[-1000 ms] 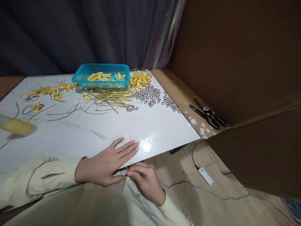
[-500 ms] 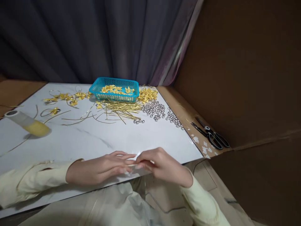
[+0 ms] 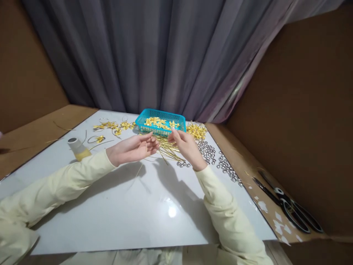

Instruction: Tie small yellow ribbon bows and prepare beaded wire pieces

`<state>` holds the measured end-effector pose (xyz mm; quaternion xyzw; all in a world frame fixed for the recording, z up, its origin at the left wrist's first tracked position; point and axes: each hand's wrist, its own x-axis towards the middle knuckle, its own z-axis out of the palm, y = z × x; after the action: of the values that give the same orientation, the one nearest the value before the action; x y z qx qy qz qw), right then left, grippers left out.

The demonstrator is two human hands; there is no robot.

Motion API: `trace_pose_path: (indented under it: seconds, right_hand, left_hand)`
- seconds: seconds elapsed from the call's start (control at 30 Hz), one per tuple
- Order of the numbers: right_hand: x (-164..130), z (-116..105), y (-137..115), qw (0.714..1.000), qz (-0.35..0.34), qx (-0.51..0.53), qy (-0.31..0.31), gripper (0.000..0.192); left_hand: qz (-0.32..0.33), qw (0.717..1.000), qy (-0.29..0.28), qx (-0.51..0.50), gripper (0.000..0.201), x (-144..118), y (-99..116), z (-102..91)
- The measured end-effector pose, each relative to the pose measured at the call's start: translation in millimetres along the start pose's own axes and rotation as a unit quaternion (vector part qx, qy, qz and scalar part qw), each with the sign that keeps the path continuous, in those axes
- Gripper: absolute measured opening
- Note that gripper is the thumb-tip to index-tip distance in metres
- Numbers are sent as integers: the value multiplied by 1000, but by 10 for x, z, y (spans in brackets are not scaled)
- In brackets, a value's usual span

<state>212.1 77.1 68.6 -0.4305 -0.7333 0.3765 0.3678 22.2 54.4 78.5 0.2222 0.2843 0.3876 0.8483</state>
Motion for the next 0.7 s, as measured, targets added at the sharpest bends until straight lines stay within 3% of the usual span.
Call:
trace_pose_path:
  seconds: [0.13, 0.3, 0.5, 0.7]
  right_hand:
    - [-107, 310, -105, 986, 71, 124, -85, 57]
    - [-94, 522, -177, 954, 110, 221, -171, 49]
    - [-36, 482, -115, 946, 109, 262, -159, 36]
    - [-29, 290, -99, 957, 102, 219, -160, 30]
  left_hand:
    - [72, 997, 21, -34, 48, 146, 73, 54]
    - [91, 995, 23, -41, 45, 195, 152, 112]
    - [125, 991, 43, -33, 39, 154, 306, 59]
    - [142, 988, 54, 21, 37, 52, 481, -226]
